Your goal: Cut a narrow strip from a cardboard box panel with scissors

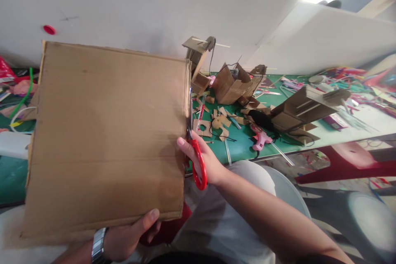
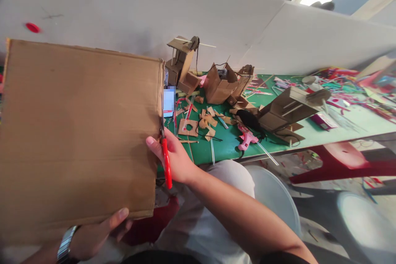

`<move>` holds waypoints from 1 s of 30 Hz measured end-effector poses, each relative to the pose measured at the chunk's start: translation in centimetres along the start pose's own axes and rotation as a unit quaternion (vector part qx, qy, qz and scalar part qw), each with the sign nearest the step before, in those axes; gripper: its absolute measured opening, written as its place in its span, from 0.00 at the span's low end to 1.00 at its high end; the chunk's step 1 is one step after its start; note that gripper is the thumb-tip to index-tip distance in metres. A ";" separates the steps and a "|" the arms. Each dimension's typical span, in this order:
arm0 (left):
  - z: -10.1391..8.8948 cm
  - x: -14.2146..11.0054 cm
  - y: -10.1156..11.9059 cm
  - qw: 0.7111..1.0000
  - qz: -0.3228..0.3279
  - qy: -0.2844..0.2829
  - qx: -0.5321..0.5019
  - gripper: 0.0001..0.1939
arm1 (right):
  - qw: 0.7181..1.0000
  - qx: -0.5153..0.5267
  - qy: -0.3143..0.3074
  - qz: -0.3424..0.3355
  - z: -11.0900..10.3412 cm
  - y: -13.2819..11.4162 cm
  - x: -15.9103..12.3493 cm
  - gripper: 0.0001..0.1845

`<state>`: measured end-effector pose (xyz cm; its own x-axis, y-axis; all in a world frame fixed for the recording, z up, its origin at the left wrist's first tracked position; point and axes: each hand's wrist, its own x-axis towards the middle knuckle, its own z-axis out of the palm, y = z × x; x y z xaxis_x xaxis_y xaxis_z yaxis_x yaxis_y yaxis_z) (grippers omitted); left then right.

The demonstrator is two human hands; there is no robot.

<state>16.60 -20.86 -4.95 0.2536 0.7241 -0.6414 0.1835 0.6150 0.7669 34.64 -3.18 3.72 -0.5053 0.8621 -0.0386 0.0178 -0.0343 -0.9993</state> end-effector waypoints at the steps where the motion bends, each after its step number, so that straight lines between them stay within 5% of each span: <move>1: 0.0 0.0 0.0 1.000 0.001 0.000 -0.002 0.37 | 1.000 0.008 -0.010 0.001 0.0 0.0 0.0 0.25; 15: 0.1 1.7 -2.4 0.998 0.059 0.014 0.010 0.38 | 0.994 0.056 -0.083 0.032 1.2 2.0 -0.9 0.30; 30: 0.4 1.6 0.2 0.997 0.046 0.036 0.051 0.38 | 0.997 -0.006 -0.076 -0.003 0.7 2.2 -0.4 0.30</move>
<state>17.46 -19.74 -5.78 0.2064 0.7990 -0.5649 0.2589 0.5121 0.8190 34.24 -3.93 1.58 -0.6308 0.7752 -0.0329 0.0237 -0.0231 -0.9995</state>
